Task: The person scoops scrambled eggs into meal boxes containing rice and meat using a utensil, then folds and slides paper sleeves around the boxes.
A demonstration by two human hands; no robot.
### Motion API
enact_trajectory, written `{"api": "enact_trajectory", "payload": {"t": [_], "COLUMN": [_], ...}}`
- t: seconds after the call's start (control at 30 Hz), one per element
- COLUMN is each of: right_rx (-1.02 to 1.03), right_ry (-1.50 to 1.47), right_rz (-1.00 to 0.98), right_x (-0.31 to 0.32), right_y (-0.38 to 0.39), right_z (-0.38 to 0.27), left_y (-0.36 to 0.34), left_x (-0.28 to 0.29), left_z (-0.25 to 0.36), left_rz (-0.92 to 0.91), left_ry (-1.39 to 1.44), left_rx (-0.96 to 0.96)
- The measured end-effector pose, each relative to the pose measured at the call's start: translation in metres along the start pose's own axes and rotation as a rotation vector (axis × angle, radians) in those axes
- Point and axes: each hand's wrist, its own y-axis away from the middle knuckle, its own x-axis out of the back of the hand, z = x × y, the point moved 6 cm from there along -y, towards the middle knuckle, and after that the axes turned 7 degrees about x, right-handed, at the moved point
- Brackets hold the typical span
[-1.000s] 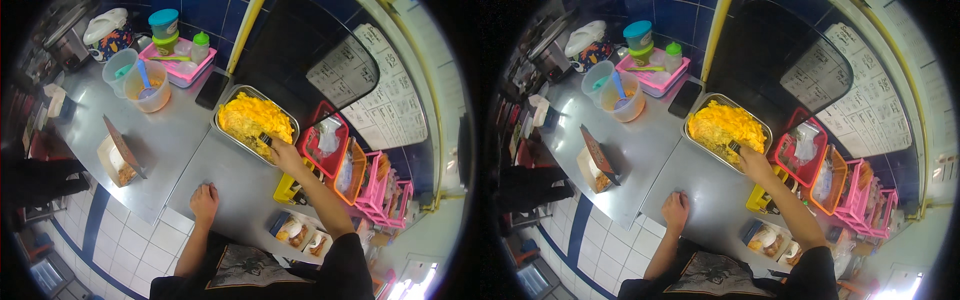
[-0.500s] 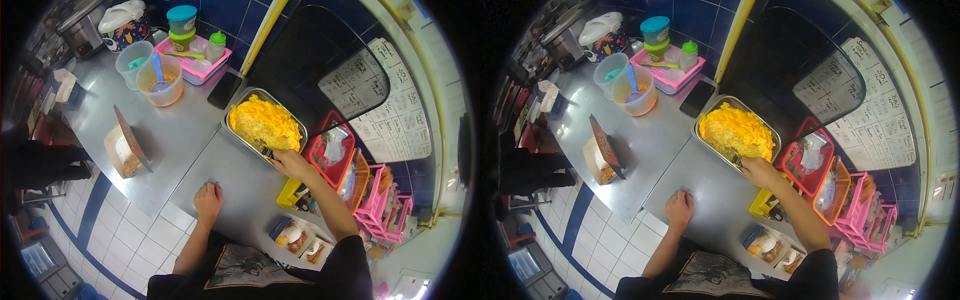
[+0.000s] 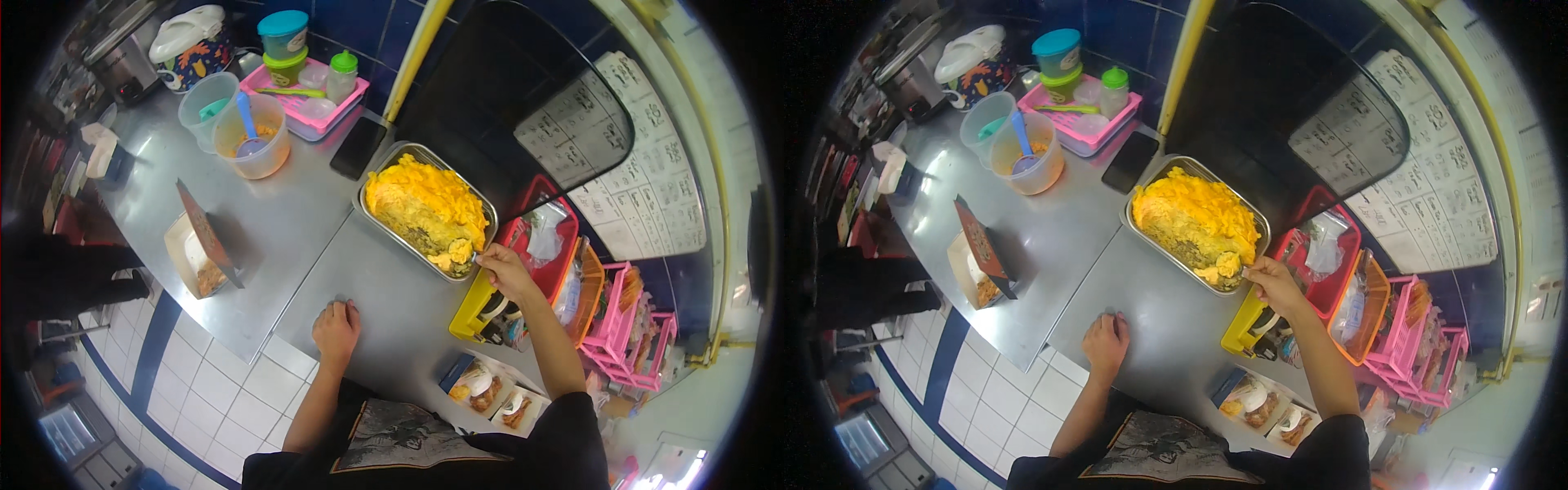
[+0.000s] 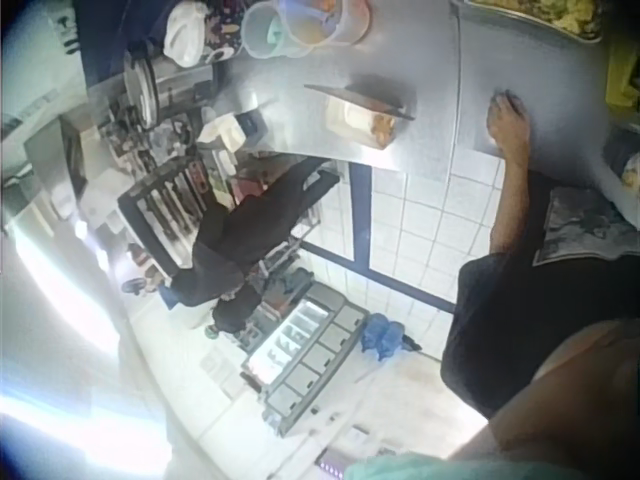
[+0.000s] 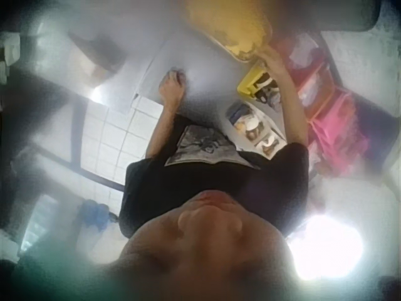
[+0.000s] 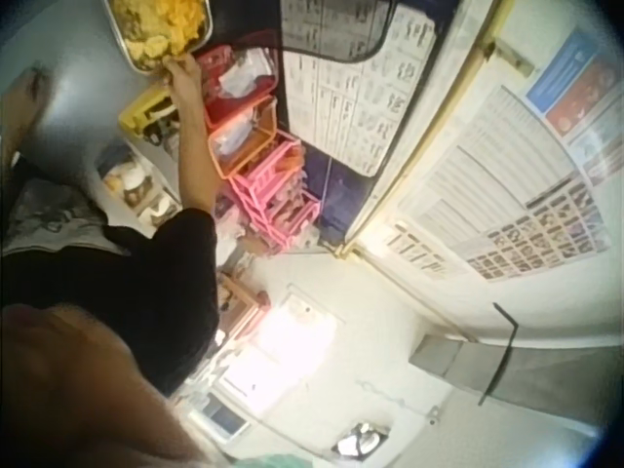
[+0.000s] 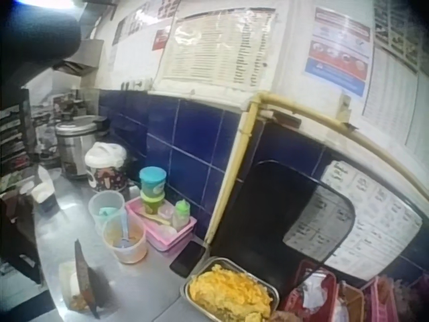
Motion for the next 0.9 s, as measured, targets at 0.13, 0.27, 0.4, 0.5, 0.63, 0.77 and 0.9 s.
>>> {"api": "enact_trajectory", "payload": {"t": [0.13, 0.27, 0.4, 0.5, 0.63, 0.77, 0.9], "right_rx": [0.092, 0.250, 0.592, 0.483, 0.453, 0.639, 0.205], "right_ry": [0.017, 0.466, 0.913, 0.957, 1.209, 1.253, 0.633], "right_rz": [0.081, 0.138, 0.144, 0.047, -0.079, -0.175, -0.184], "right_x": [-0.008, -0.040, -0.067, -0.086, -0.107, -0.111, -0.074], "right_y": [0.005, -0.008, -0.019, -0.017, -0.024, -0.026, -0.036], "right_z": [-0.005, -0.027, -0.045, -0.047, -0.041, -0.054, -0.034], "left_y": [0.000, 0.003, 0.005, 0.005, 0.003, 0.004, 0.002], "left_x": [0.003, 0.000, -0.002, -0.003, 0.001, 0.001, 0.005], "left_z": [0.000, 0.000, 0.005, 0.001, 0.005, -0.007, -0.001], "left_rz": [0.006, -0.030, -0.015, -0.005, -0.019, 0.018, 0.003], "left_ry": [0.026, -0.027, -0.016, -0.013, 0.020, 0.002, 0.013], "left_rx": [0.022, 0.000, 0.007, 0.023, 0.034, 0.051, 0.029]}}
